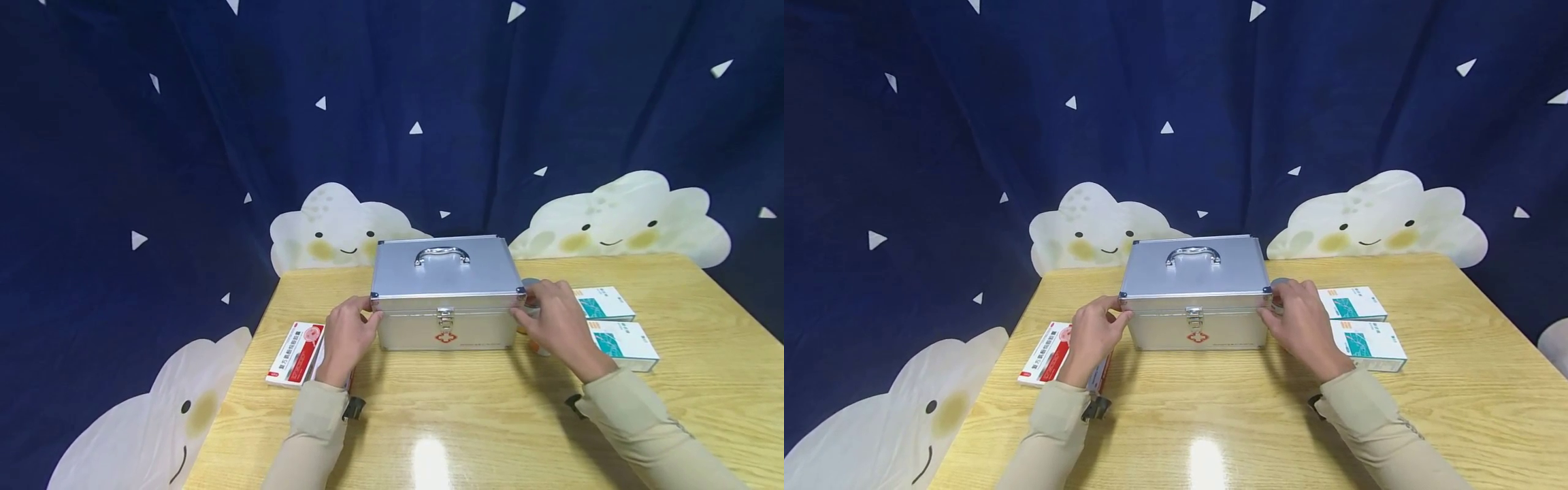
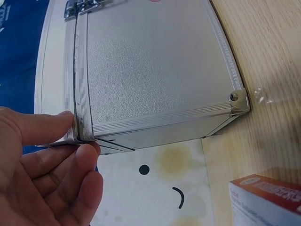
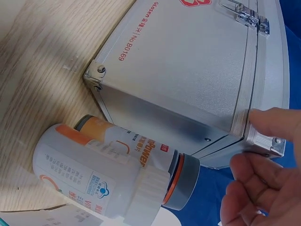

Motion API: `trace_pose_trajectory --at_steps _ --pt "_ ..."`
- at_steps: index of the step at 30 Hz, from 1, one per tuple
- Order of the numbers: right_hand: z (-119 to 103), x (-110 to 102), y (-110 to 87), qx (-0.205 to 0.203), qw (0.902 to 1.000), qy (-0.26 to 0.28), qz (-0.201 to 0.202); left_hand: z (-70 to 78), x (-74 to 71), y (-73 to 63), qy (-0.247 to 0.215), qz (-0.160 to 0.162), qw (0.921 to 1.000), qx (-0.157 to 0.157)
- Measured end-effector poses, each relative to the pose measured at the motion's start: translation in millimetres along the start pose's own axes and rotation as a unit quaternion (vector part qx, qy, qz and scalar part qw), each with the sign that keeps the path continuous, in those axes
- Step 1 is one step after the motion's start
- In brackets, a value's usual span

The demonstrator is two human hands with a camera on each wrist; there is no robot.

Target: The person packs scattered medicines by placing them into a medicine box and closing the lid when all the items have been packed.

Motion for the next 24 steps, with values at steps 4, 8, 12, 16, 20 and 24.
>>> trace_pose_trajectory --at_steps 4,8,12,16,20,24 --pt "1.1 0.0 0.1 0.002 1.0 0.001 0.003 1.0 0.3 1.5 0.002 0.007 1.0 0.005" --pt "1.9 0.5 0.5 0.004 1.0 0.005 0.004 1.4 0.5 2.5 -0.002 0.007 1.0 0.003" --pt "3.2 0.5 0.7 0.007 0.9999 0.007 0.004 1.9 1.2 3.9 -0.005 0.005 1.0 0.003" --pt "6.1 1.2 0.4 0.019 0.9997 0.014 -0.003 2.9 0.8 5.1 -0.004 0.007 0.9999 0.006" --pt "6.2 1.7 0.0 0.023 0.9995 0.021 -0.004 3.4 -0.8 3.4 -0.005 0.013 0.9998 0.012" --pt "4.4 3.1 -1.9 0.025 0.9994 0.023 -0.006 2.6 -1.3 -1.1 -0.009 0.015 0.9998 0.01"
Point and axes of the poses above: each hand's wrist, its own y-axis towards the middle knuckle, its own x-axis out of the palm, z = x × y, the point moved 9 cm from there along y, towards the middle knuckle, and after that the axes turned 11 degrees about -z, right-handed, at the moved point
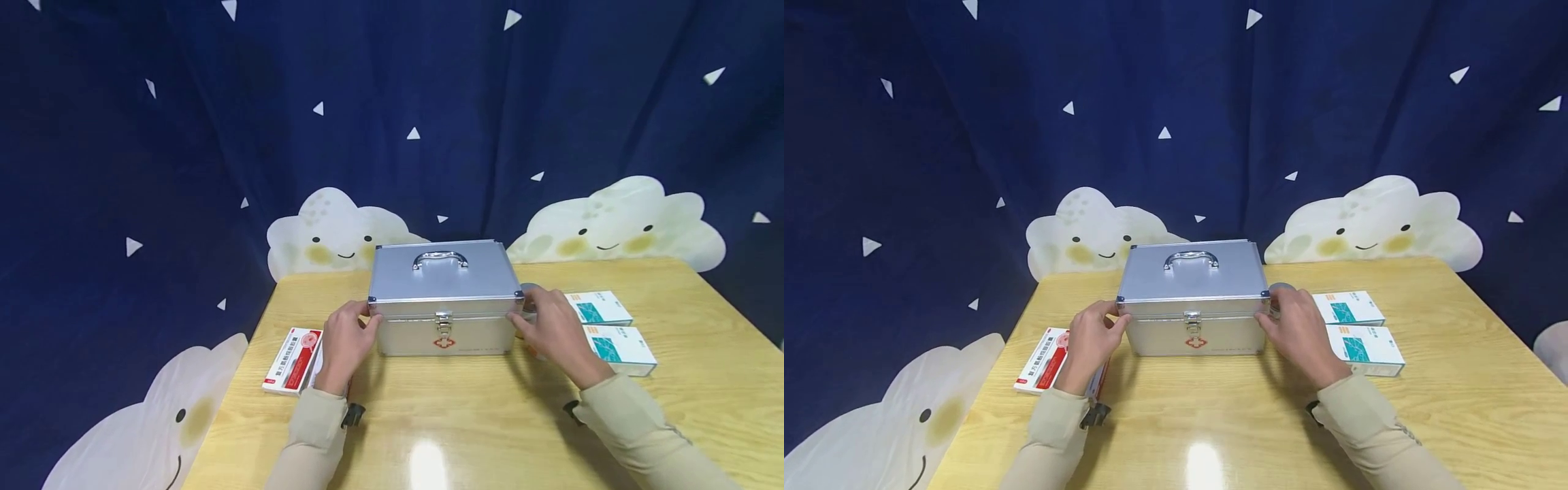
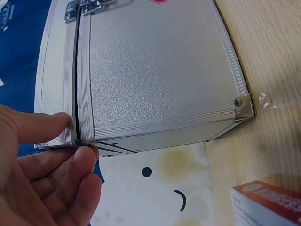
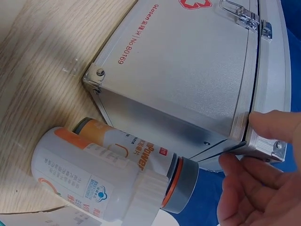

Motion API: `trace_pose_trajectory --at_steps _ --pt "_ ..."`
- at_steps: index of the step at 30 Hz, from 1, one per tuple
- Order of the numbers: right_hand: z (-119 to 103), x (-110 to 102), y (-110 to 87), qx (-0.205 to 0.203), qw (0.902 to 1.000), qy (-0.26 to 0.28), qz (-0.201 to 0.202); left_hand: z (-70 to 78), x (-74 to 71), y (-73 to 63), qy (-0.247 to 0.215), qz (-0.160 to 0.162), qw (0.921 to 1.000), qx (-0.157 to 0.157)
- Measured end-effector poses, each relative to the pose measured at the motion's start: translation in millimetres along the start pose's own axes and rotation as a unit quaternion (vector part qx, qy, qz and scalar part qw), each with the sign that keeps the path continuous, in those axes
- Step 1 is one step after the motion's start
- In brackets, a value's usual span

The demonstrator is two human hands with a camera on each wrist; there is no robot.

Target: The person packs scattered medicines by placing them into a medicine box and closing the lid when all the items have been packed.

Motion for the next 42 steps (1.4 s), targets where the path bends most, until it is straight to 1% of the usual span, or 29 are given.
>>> trace_pose_trajectory --at_steps 6,12,23,29,35,39,42 --pt "-1 1 -5.4 0.005 1.0 0.004 0.0 0.1 0.3 -5.0 0.001 0.0 1.0 -0.003" --pt "-3 0 -3.8 -0.005 0.9999 0.012 0.006 1.6 -1.6 -4.2 -0.001 0.0 1.0 -0.005" --pt "-3 -1 1.2 0.006 0.9997 0.02 -0.014 6.4 -5.9 -1.6 -0.01 0.008 0.9999 0.006" --pt "-5 -7 2.4 -0.003 0.9998 0.021 0.001 8.0 -8.0 2.0 -0.013 0.011 0.9998 0.009" --pt "-6 -11 4.3 0.001 0.9998 0.021 0.0 9.9 -11.8 4.3 -0.019 0.013 0.9997 0.009" --pt "-9 -15 4.5 -0.006 0.9995 0.026 0.014 11.8 -14.4 7.0 -0.015 0.016 0.9997 0.008" --pt "-9 -17 4.8 -0.004 0.9992 0.036 0.019 13.4 -16.3 9.0 -0.015 0.016 0.9997 0.007"
Point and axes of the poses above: each hand's wrist, its own y-axis towards the middle knuckle, its own x-axis out of the palm, z = x × y, the point moved 9 cm from there along y, towards the middle knuckle, and after that the axes turned 11 degrees about -z, right-handed, at the moved point
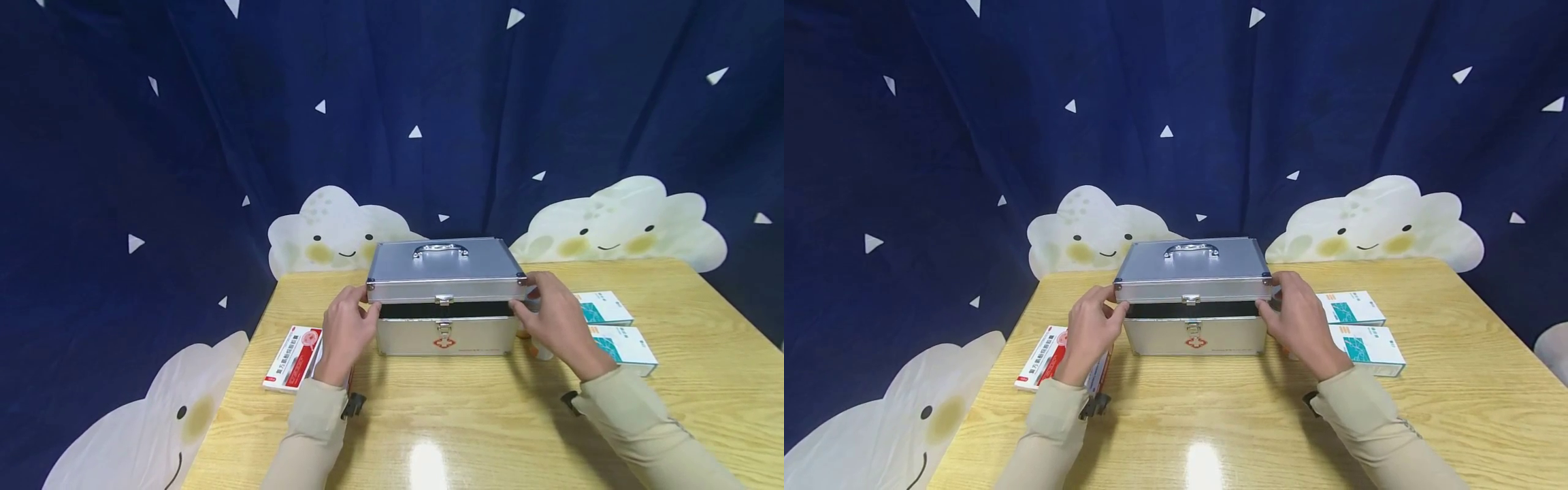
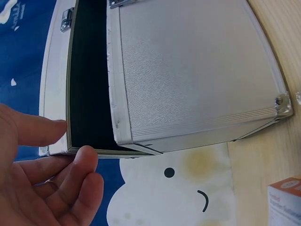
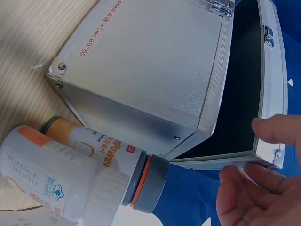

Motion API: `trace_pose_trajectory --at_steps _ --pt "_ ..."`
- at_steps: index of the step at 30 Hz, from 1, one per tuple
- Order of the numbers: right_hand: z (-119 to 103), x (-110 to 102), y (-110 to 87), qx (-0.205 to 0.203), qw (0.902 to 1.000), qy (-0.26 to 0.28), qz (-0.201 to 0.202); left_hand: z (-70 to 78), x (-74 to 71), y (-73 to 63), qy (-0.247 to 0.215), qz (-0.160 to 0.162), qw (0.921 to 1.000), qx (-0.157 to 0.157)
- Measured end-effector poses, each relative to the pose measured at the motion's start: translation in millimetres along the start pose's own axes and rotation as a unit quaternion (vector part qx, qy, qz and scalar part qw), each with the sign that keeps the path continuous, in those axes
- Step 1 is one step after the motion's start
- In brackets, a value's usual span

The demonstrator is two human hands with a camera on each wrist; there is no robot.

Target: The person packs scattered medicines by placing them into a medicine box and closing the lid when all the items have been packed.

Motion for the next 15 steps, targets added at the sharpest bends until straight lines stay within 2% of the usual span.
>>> trace_pose_trajectory --at_steps 7,15 --pt "2.6 -1.9 1.4 0.017 0.9997 0.019 0.0 2.6 -1.6 3.3 -0.004 -0.004 0.9999 0.009" --pt "1.3 -1.7 3.3 0.018 0.9995 0.025 0.0 1.8 -4.1 3.9 0.003 0.003 0.9998 0.018"
Point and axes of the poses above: each hand's wrist, its own y-axis towards the middle knuckle, its own x-axis out of the palm, z = x × y, the point moved 9 cm from there along y, towards the middle knuckle, and after that the axes turned 11 degrees about -z, right-handed, at the moved point
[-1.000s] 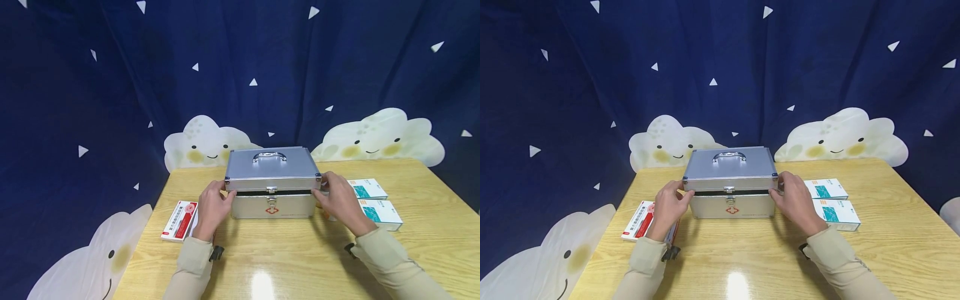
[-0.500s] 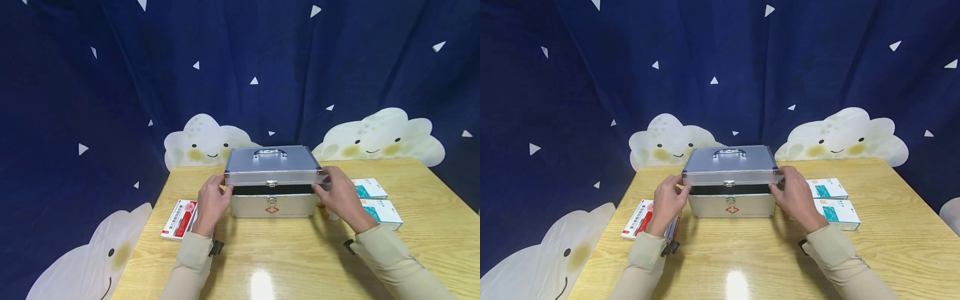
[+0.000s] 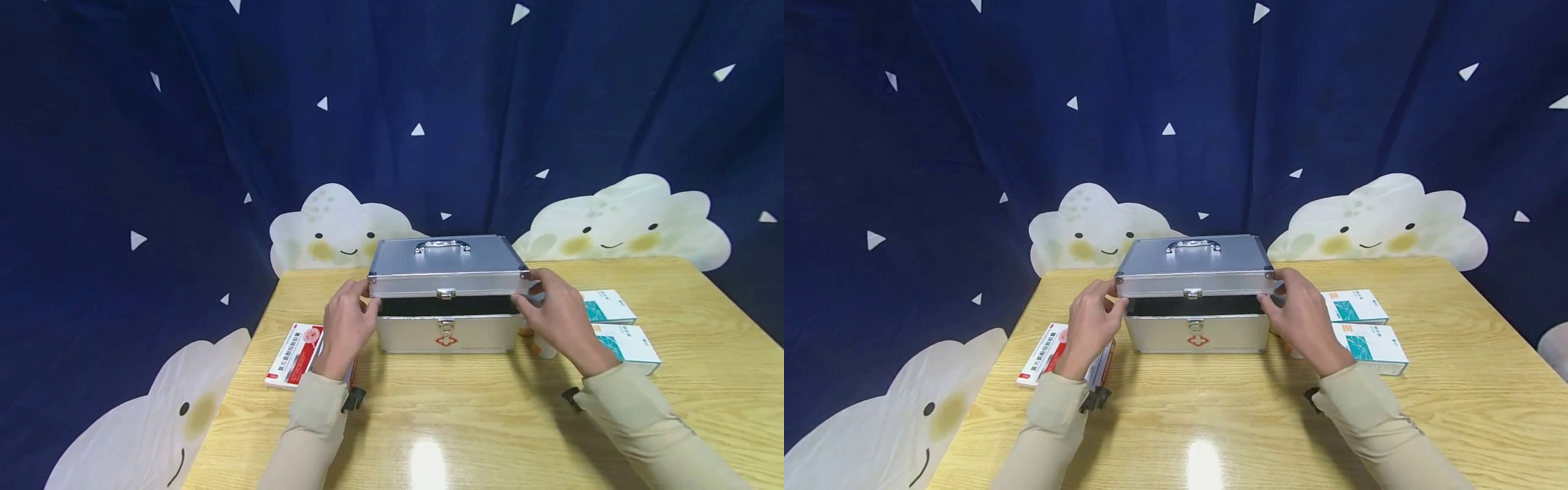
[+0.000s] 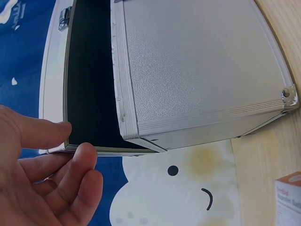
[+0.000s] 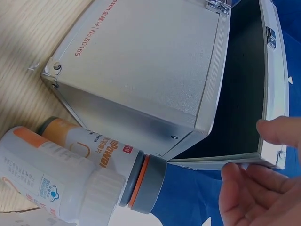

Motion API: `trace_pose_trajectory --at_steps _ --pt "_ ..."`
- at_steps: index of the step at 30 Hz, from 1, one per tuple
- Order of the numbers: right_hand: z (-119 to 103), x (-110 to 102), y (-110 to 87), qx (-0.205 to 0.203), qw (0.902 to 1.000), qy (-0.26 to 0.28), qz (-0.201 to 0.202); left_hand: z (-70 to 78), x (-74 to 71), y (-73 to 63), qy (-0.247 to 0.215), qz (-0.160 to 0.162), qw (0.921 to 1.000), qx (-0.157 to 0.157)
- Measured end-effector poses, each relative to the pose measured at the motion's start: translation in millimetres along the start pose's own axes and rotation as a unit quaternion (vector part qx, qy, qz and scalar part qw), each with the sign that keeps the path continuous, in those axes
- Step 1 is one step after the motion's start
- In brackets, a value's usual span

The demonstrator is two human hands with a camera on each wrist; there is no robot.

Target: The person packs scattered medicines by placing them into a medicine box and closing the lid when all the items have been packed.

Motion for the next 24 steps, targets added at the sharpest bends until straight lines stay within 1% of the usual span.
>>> trace_pose_trajectory --at_steps 10,16,24 --pt "-2 -3 2.5 -0.006 0.9999 0.006 0.015 -1.0 -0.8 3.5 -0.011 -0.001 0.9999 -0.006" --pt "-4 -6 5.3 -0.01 0.9998 0.011 0.015 0.8 -4.5 6.8 -0.009 0.006 0.9999 -0.002" --pt "-7 -11 7.9 -0.015 0.9996 0.012 0.02 1.7 -6.7 11.0 -0.011 0.004 0.9999 0.0"
Point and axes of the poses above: each hand's wrist, its own y-axis towards the middle knuckle, its own x-axis out of the palm, z = x × y, the point moved 9 cm from there along y, towards the middle knuckle, and after that the axes turned 11 degrees about -z, right-handed, at the moved point
